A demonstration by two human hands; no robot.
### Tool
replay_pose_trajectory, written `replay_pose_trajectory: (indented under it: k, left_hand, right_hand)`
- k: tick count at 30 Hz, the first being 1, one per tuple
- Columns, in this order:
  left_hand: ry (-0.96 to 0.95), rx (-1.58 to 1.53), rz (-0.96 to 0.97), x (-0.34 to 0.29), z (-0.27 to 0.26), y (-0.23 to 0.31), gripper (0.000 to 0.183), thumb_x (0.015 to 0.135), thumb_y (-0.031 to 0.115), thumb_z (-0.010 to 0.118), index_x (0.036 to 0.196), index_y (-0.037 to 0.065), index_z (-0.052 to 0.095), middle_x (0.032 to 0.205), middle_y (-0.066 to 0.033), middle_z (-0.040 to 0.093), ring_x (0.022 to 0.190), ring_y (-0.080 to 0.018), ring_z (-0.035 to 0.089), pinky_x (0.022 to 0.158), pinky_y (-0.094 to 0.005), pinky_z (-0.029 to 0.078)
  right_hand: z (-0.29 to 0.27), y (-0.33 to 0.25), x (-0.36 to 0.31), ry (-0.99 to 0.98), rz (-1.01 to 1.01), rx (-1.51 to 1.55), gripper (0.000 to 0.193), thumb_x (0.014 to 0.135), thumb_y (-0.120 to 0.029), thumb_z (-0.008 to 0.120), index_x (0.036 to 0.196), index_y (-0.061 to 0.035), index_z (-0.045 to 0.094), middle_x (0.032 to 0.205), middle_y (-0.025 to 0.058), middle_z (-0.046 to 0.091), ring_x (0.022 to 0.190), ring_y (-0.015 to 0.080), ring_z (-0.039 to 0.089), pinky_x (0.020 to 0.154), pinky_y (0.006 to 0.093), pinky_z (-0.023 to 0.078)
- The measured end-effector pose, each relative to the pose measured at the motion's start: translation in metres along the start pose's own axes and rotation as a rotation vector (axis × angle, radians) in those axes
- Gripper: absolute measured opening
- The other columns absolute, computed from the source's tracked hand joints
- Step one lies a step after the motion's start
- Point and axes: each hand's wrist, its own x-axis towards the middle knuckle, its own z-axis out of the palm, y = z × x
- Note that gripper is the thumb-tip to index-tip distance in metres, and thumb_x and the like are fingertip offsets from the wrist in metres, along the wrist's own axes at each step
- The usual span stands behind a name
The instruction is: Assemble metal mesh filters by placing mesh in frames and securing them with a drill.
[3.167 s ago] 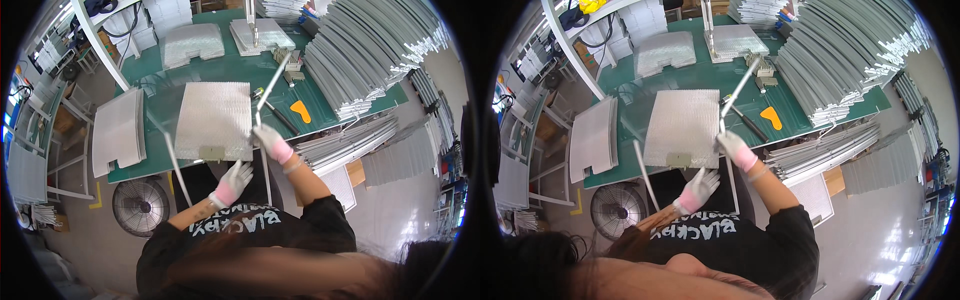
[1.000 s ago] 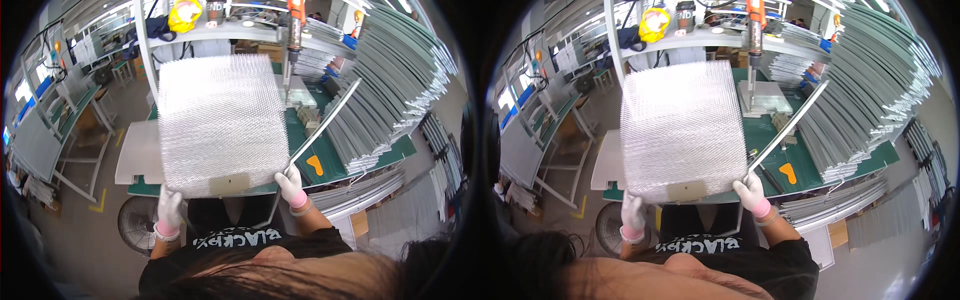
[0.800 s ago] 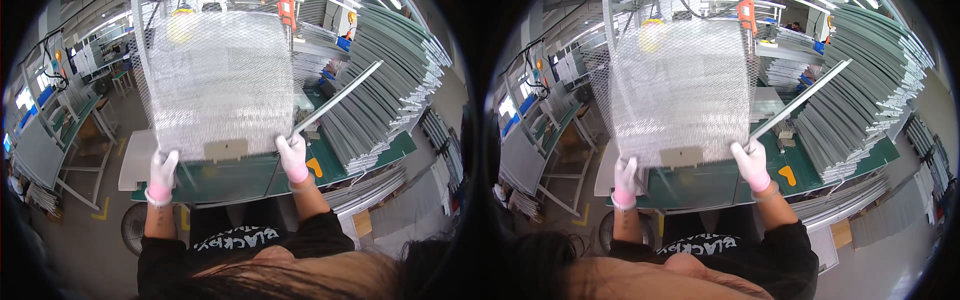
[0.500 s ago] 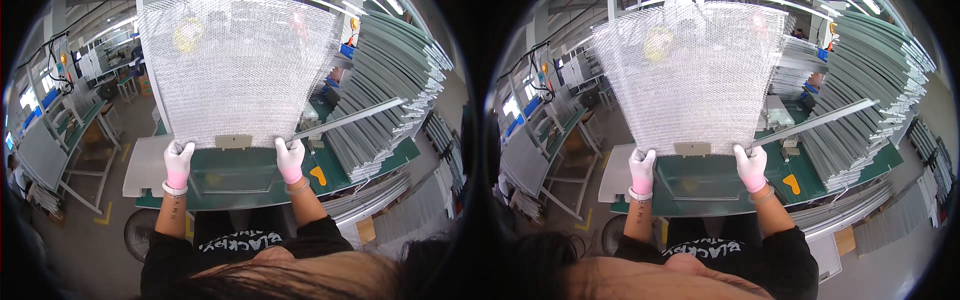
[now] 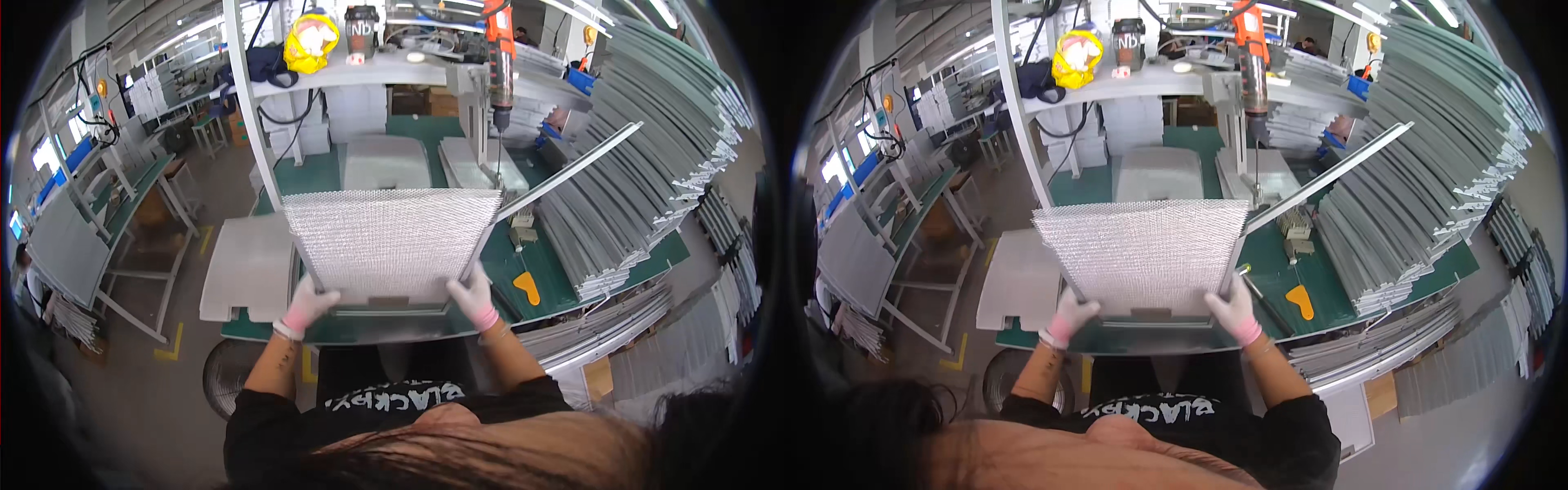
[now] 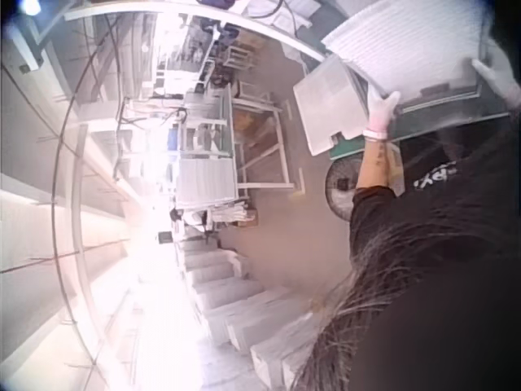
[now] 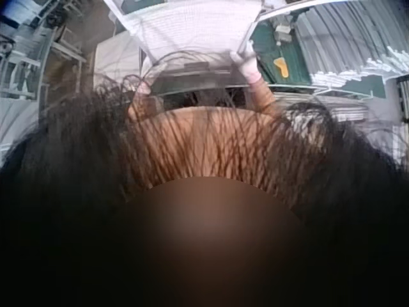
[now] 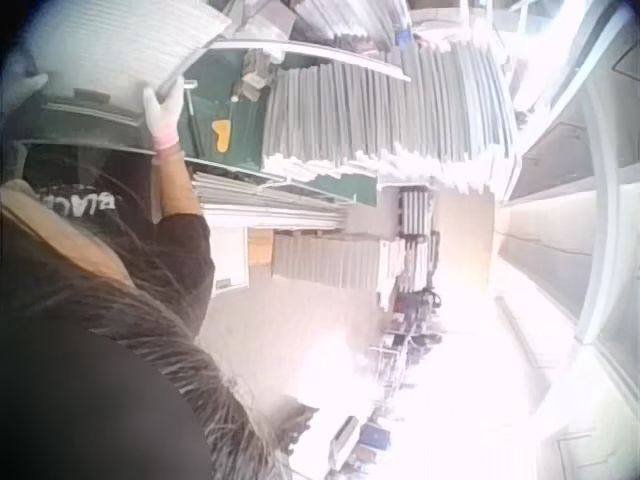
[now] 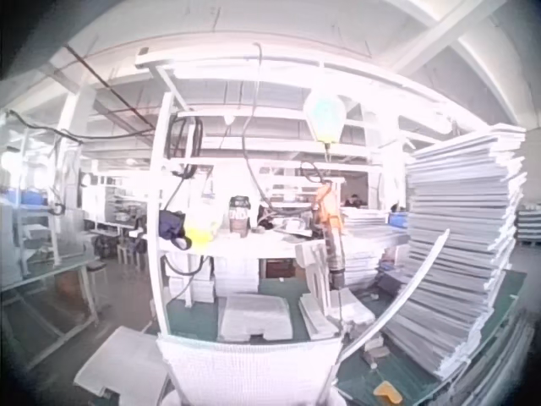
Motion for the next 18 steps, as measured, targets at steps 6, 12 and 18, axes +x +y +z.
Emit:
replay_pose_trajectory:
  k: [6,12,18]
  left_hand:
    - [0.181,-0.206,0.254,0.041,-0.001,0.082,0.04,0.085,-0.008,0.054,0.124,-0.001,0.055,0.113,-0.002,0.063,0.103,-0.01,0.059,0.09,-0.0255,0.046]
    - [0.19,-0.306,0.331,0.04,0.017,0.075,0.033,0.092,-0.001,0.059,0.124,-0.001,0.055,0.116,-0.0027,0.063,0.103,-0.0093,0.057,0.091,-0.0262,0.046]
    - [0.239,-0.165,0.232,0.029,0.012,0.045,0.038,0.091,0.004,0.062,0.128,-0.002,0.053,0.118,-0.0039,0.063,0.105,-0.0114,0.058,0.093,-0.0283,0.045]
  right_hand:
    - [0.006,-0.087,0.056,0.094,-0.088,0.05,0.025,0.086,0.001,0.063,0.111,0.0028,0.061,0.101,0.0052,0.068,0.09,0.012,0.062,0.083,0.0267,0.049]
    - [0.012,-0.06,0.046,0.187,-0.099,0.087,0.021,0.088,0.0,0.063,0.109,0.0027,0.062,0.1,0.0027,0.068,0.089,0.0085,0.06,0.081,0.0253,0.049]
    - [0.018,-0.042,0.038,0.166,0.051,0.064,0.018,0.089,-0.004,0.064,0.106,0.0023,0.063,0.097,0.003,0.067,0.086,0.009,0.059,0.08,0.0259,0.049]
